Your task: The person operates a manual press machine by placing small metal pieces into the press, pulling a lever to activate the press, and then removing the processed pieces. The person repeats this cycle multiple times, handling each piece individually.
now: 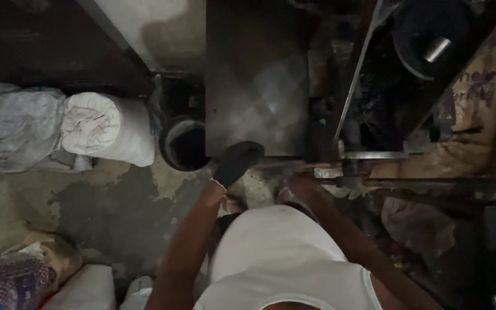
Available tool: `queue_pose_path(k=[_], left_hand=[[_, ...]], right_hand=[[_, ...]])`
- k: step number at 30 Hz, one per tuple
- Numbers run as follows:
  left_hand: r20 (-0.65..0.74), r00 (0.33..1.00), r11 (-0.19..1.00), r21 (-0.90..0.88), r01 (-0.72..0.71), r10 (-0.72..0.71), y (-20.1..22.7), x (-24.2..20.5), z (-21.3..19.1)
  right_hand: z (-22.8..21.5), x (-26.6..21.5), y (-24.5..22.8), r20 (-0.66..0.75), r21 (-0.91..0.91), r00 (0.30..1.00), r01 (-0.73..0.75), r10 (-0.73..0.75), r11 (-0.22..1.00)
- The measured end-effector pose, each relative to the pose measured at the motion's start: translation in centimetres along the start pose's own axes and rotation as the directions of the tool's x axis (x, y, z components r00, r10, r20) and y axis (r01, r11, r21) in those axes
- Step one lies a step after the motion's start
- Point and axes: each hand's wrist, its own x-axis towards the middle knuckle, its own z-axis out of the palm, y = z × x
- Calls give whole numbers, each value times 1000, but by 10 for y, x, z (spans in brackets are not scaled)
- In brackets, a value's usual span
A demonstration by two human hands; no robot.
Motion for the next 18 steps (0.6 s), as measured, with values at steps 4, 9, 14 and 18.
queue_pose_path(k=[4,9,14,18], left_hand=[[147,809,703,423,-572,569,-3,6,-11],[160,976,902,383,-199,148,20,-2,-15],[151,958,956,127,-264,244,32,-7,-16],[133,944,914,241,-327,302,27,-6,-19]], right_hand=[[-11,-80,115,-227,-114,843,-521,488,846],[-93,-193,206,-567,85,272,-919,778,384],[-173,-238,224,-745,400,-44,-828,666,393],[-221,-234,193,-807,502,-159,-692,569,518]])
